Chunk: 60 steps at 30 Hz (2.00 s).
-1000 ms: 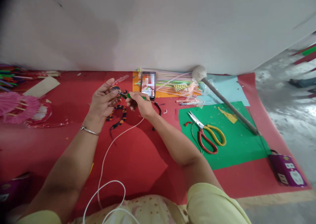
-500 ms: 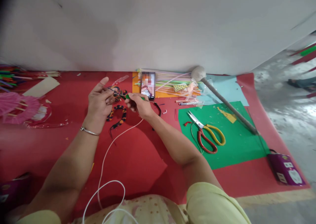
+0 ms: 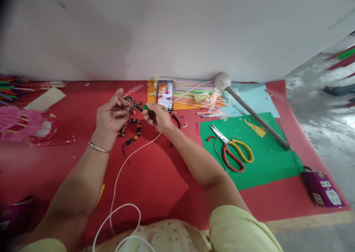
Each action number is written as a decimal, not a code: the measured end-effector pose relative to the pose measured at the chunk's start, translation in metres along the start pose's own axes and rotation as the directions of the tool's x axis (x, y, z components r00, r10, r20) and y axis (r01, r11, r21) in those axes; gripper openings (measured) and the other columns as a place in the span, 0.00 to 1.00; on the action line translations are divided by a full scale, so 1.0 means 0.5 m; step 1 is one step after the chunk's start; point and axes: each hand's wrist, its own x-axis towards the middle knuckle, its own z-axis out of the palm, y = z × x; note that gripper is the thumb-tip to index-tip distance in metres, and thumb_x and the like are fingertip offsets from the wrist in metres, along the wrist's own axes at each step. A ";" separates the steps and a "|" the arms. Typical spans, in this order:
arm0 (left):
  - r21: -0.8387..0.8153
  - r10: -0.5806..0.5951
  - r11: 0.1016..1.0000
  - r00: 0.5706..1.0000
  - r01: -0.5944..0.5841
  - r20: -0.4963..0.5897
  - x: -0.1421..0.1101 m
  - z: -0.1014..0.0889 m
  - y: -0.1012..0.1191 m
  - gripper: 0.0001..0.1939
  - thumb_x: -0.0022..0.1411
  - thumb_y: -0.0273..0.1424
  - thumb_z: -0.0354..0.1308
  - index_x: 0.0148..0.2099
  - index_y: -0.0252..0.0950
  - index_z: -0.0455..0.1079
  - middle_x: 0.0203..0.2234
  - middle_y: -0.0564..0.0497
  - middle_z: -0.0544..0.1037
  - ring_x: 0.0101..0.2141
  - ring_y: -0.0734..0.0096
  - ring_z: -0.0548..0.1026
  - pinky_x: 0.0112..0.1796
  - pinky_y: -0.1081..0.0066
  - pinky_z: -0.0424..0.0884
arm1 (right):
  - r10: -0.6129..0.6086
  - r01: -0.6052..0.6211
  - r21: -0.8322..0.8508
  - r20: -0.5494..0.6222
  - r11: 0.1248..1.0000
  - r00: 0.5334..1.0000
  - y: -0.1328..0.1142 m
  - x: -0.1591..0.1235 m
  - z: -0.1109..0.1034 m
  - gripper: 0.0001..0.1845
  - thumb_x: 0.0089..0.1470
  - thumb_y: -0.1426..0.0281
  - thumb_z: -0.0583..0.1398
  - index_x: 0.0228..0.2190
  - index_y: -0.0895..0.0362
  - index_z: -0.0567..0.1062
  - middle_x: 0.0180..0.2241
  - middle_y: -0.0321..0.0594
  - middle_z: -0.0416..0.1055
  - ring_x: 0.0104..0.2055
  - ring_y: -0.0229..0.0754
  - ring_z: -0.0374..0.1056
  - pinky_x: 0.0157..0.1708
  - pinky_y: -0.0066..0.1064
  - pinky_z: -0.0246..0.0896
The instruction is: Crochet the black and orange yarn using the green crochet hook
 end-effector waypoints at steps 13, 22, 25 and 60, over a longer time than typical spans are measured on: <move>0.254 0.073 0.961 0.984 -0.112 0.160 -0.019 0.019 -0.030 0.43 0.45 0.25 0.78 0.64 0.48 0.72 0.35 0.52 0.85 0.14 0.87 0.59 0.16 0.79 0.50 | -0.173 0.179 -0.272 0.047 0.945 0.984 0.017 -0.004 -0.003 0.25 0.56 0.46 0.65 0.26 0.55 0.76 0.22 0.34 0.72 0.20 0.33 0.61 0.20 0.26 0.57; 0.133 0.026 0.990 0.994 -0.040 0.107 -0.014 0.009 -0.018 0.36 0.49 0.28 0.79 0.59 0.47 0.75 0.30 0.55 0.84 0.13 0.89 0.54 0.16 0.79 0.46 | -0.578 0.221 -0.966 0.257 -0.134 0.775 -0.059 0.037 -0.112 0.26 0.60 0.72 0.58 0.58 0.53 0.77 0.71 0.47 0.62 0.75 0.60 0.51 0.73 0.59 0.48; 0.156 -0.010 0.988 0.992 -0.010 0.127 -0.015 0.010 -0.023 0.39 0.48 0.26 0.79 0.62 0.46 0.73 0.30 0.55 0.85 0.13 0.89 0.54 0.17 0.79 0.48 | -0.551 0.053 -0.948 0.227 -0.314 0.803 -0.052 0.060 -0.143 0.21 0.61 0.70 0.58 0.54 0.54 0.80 0.76 0.47 0.54 0.79 0.64 0.40 0.73 0.62 0.43; 0.235 -0.050 0.972 0.985 0.010 0.163 -0.019 0.016 -0.034 0.42 0.44 0.27 0.81 0.62 0.43 0.76 0.29 0.52 0.86 0.12 0.89 0.57 0.14 0.81 0.50 | -0.135 0.231 -0.346 0.281 0.909 0.950 -0.016 0.008 -0.037 0.26 0.46 0.56 0.76 0.30 0.53 0.66 0.29 0.30 0.73 0.29 0.36 0.74 0.30 0.28 0.72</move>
